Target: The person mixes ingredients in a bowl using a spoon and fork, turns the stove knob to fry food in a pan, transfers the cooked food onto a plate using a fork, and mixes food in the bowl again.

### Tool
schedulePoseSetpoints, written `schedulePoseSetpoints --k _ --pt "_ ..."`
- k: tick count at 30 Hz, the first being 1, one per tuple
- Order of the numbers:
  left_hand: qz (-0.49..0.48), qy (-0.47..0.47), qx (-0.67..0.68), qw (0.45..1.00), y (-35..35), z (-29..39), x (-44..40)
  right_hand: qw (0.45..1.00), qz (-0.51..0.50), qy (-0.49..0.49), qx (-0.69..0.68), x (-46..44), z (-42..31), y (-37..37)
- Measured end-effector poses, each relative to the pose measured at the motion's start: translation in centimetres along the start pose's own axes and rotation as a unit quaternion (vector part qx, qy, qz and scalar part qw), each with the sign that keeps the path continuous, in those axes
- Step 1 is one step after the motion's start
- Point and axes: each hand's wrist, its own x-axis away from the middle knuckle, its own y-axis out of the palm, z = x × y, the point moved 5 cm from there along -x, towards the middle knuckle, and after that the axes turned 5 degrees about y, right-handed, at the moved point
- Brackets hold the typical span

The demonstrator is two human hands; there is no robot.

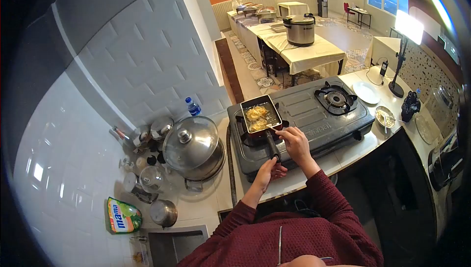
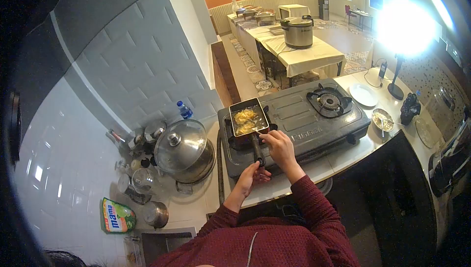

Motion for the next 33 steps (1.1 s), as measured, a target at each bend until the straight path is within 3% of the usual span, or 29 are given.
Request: schedulePoseSetpoints --k 15,33 --pt "0.007 -0.015 -0.002 1.000 0.0 0.2 0.0 1.000 -0.016 -0.016 0.004 -0.2 -0.8 1.2" --pt "0.011 -0.003 -0.006 1.000 0.2 0.4 0.3 0.997 0.054 0.034 0.038 -1.0 1.2 -1.6"
